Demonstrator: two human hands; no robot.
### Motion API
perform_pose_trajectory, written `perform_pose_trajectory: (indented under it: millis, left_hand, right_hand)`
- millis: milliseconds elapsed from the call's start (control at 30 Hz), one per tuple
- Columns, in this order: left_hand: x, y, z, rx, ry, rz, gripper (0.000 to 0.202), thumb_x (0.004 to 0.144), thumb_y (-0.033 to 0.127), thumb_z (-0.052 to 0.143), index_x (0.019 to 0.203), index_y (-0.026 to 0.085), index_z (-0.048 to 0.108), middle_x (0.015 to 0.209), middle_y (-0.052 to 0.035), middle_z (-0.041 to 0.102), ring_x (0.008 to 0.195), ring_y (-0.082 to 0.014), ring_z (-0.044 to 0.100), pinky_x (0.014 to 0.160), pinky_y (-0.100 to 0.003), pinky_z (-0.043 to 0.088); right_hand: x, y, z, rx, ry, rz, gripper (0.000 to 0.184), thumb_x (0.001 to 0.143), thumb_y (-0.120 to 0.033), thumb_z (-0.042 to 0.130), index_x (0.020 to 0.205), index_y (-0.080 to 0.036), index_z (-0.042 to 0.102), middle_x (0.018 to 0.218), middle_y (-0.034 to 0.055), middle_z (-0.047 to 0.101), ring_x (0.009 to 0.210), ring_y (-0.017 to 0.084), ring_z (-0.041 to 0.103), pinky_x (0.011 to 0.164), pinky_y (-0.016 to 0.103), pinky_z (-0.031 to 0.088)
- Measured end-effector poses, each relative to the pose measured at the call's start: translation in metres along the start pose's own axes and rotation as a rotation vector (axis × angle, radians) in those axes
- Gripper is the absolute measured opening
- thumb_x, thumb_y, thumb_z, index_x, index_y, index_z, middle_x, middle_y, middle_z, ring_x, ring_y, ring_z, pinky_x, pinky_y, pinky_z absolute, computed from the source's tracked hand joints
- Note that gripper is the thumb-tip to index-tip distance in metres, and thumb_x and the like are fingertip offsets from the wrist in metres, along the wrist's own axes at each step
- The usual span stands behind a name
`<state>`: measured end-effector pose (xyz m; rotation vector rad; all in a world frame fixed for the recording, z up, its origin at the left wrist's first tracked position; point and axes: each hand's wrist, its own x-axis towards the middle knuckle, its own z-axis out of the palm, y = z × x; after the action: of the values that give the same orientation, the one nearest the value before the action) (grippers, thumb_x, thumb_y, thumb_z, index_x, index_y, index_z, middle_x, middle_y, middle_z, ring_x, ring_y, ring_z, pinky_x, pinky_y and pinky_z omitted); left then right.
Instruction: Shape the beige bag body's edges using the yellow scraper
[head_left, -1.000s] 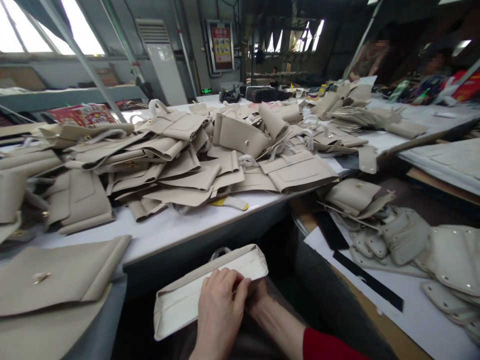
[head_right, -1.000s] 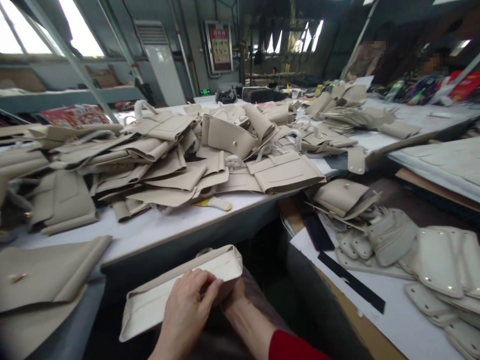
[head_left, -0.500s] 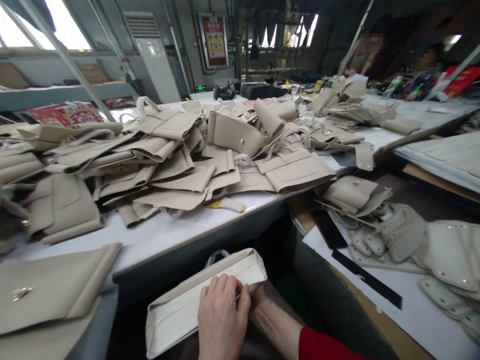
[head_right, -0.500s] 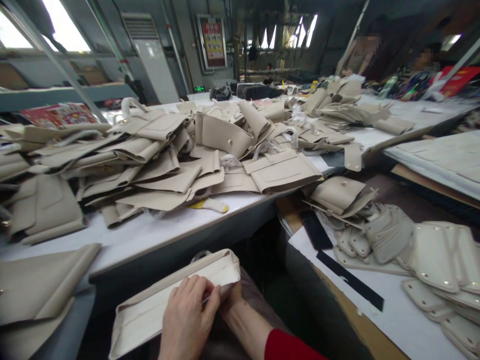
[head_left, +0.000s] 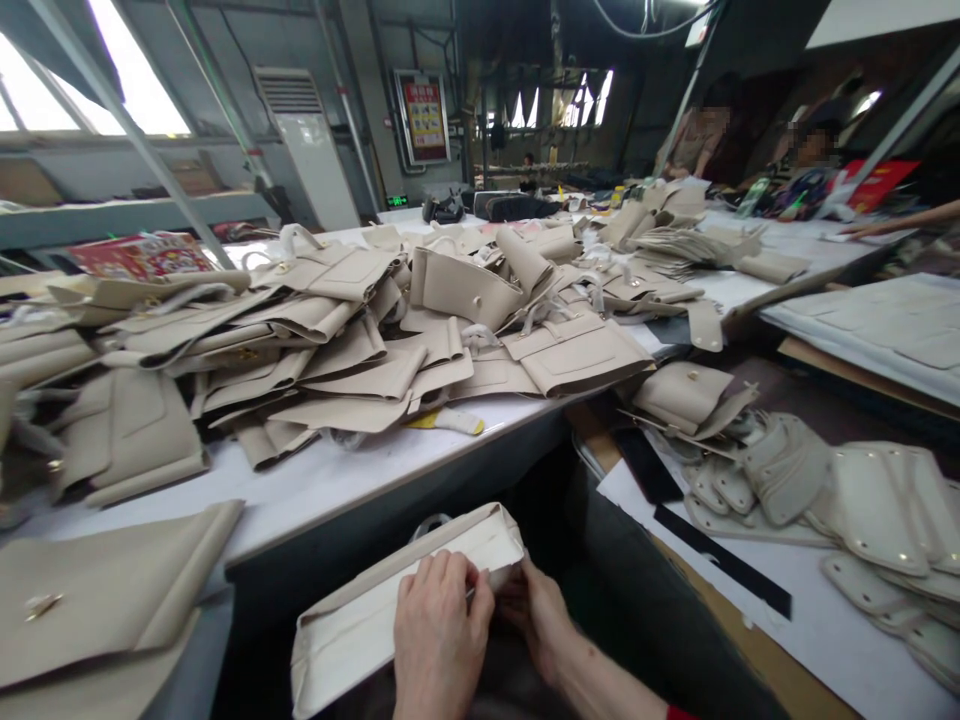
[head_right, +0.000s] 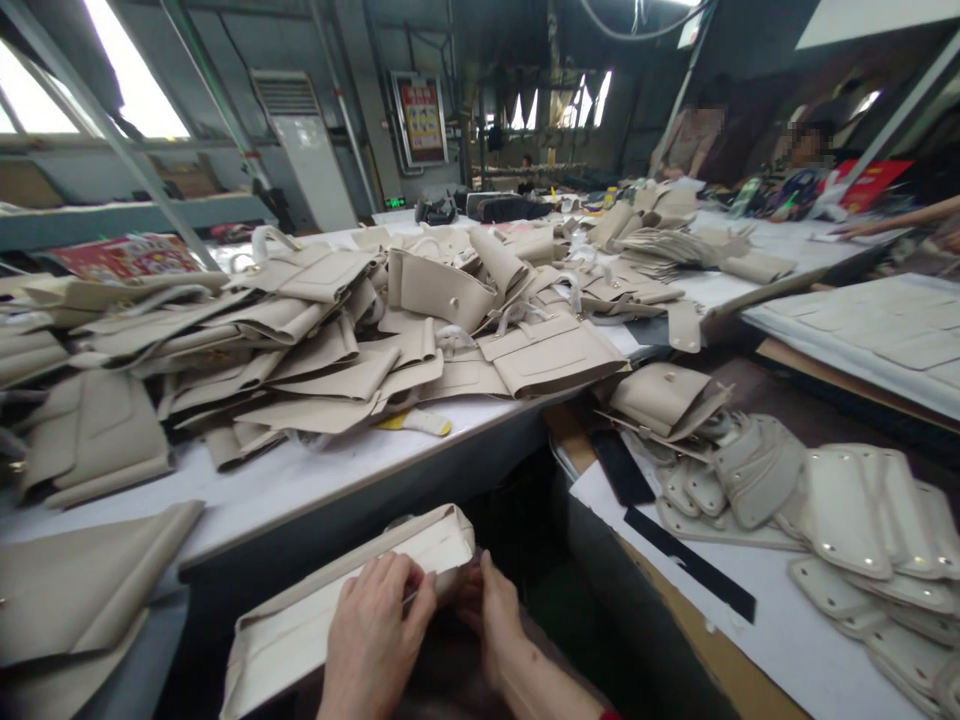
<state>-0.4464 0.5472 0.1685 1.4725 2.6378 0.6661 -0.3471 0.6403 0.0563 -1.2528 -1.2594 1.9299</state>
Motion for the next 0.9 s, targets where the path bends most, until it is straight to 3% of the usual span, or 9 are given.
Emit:
perform_pose_trajectory:
  millis: [67, 100, 167, 233, 300, 367, 533, 667, 900]
  left_hand:
    - [-0.002, 0.0, -0.001, 0.003, 0.005, 0.006, 0.019, 0.097, 0.025, 0.05, 0.079, 0.021, 0.055, 0.082, -0.0017, 0.058, 0.085, -0.0248, 0.054, 0.076, -0.04, 0.032]
    - [-0.003, 0.0, -0.002, 0.006, 0.005, 0.006, 0.019, 0.097, 0.025, 0.05, 0.079, 0.021, 0.055, 0.082, -0.0018, 0.058, 0.085, -0.025, 0.054, 0.076, -0.04, 0.032]
    - [-0.004, 0.001, -0.003, 0.013, 0.005, 0.003, 0.019, 0.097, 0.024, 0.05, 0.079, 0.021, 0.055, 0.081, -0.0019, 0.059, 0.085, -0.0253, 0.054, 0.076, -0.041, 0.032]
    - [-0.005, 0.002, -0.005, 0.024, 0.007, -0.008, 0.018, 0.096, 0.022, 0.05, 0.079, 0.021, 0.056, 0.082, -0.0022, 0.06, 0.085, -0.0256, 0.054, 0.076, -0.041, 0.032]
    - [-0.006, 0.002, -0.006, 0.034, 0.011, -0.011, 0.018, 0.096, 0.021, 0.051, 0.079, 0.021, 0.056, 0.082, -0.0025, 0.06, 0.086, -0.0258, 0.055, 0.076, -0.041, 0.033]
    - [-0.008, 0.003, -0.007, 0.047, 0.012, -0.007, 0.018, 0.096, 0.021, 0.051, 0.079, 0.021, 0.058, 0.082, -0.0026, 0.061, 0.085, -0.0258, 0.054, 0.077, -0.041, 0.032]
    - [-0.016, 0.002, -0.011, 0.083, 0.04, 0.031, 0.02, 0.097, 0.018, 0.047, 0.084, 0.021, 0.062, 0.084, -0.0031, 0.062, 0.085, -0.0262, 0.053, 0.078, -0.042, 0.032]
    - [-0.028, -0.01, -0.016, 0.046, 0.149, 0.067, 0.017, 0.098, 0.019, 0.047, 0.093, 0.021, 0.063, 0.086, -0.0029, 0.063, 0.085, -0.0251, 0.054, 0.081, -0.042, 0.033]
    - [-0.044, -0.037, -0.03, 0.02, 0.162, 0.022, 0.014, 0.096, 0.024, 0.051, 0.087, 0.023, 0.062, 0.087, -0.0029, 0.064, 0.085, -0.0247, 0.056, 0.078, -0.041, 0.033]
  right_hand:
    - [-0.018, -0.008, -0.02, -0.087, -0.012, -0.104, 0.045, 0.092, -0.056, 0.057, 0.087, -0.013, 0.068, 0.083, 0.0082, 0.067, 0.082, 0.024, 0.066, 0.074, 0.036, 0.057]
    - [-0.029, -0.015, -0.028, -0.168, -0.038, -0.238, 0.038, 0.093, -0.05, 0.058, 0.094, -0.014, 0.07, 0.092, 0.009, 0.068, 0.091, 0.025, 0.065, 0.082, 0.036, 0.056]
    - [-0.051, -0.032, -0.037, -0.394, -0.12, -0.64, 0.025, 0.098, -0.031, 0.053, 0.116, -0.019, 0.067, 0.117, 0.0091, 0.064, 0.112, 0.024, 0.06, 0.099, 0.034, 0.051]
    - [-0.067, -0.049, -0.036, -0.636, -0.18, -1.047, 0.039, 0.098, -0.012, 0.044, 0.134, -0.018, 0.056, 0.133, 0.0106, 0.056, 0.126, 0.023, 0.051, 0.108, 0.036, 0.046]
    - [-0.075, -0.061, -0.029, -0.817, -0.188, -1.27, 0.048, 0.094, -0.003, 0.043, 0.142, -0.012, 0.047, 0.137, 0.0143, 0.053, 0.133, 0.025, 0.045, 0.11, 0.04, 0.046]
    - [-0.076, -0.064, -0.019, -0.967, -0.17, -1.342, 0.05, 0.092, 0.0, 0.043, 0.142, -0.006, 0.045, 0.137, 0.0173, 0.053, 0.135, 0.027, 0.042, 0.108, 0.043, 0.049]
    - [-0.071, -0.052, -0.006, -1.194, -0.103, -1.353, 0.048, 0.093, -0.001, 0.04, 0.14, -0.001, 0.046, 0.139, 0.0203, 0.052, 0.136, 0.031, 0.041, 0.104, 0.05, 0.053]
    - [-0.075, -0.045, -0.002, -1.252, -0.065, -1.323, 0.047, 0.095, -0.005, 0.038, 0.141, -0.005, 0.046, 0.142, 0.0187, 0.05, 0.137, 0.031, 0.04, 0.105, 0.053, 0.052]
    - [-0.087, -0.042, 0.018, -1.23, -0.03, -1.332, 0.045, 0.095, -0.009, 0.039, 0.139, -0.004, 0.049, 0.137, 0.0205, 0.052, 0.133, 0.033, 0.044, 0.1, 0.051, 0.055]
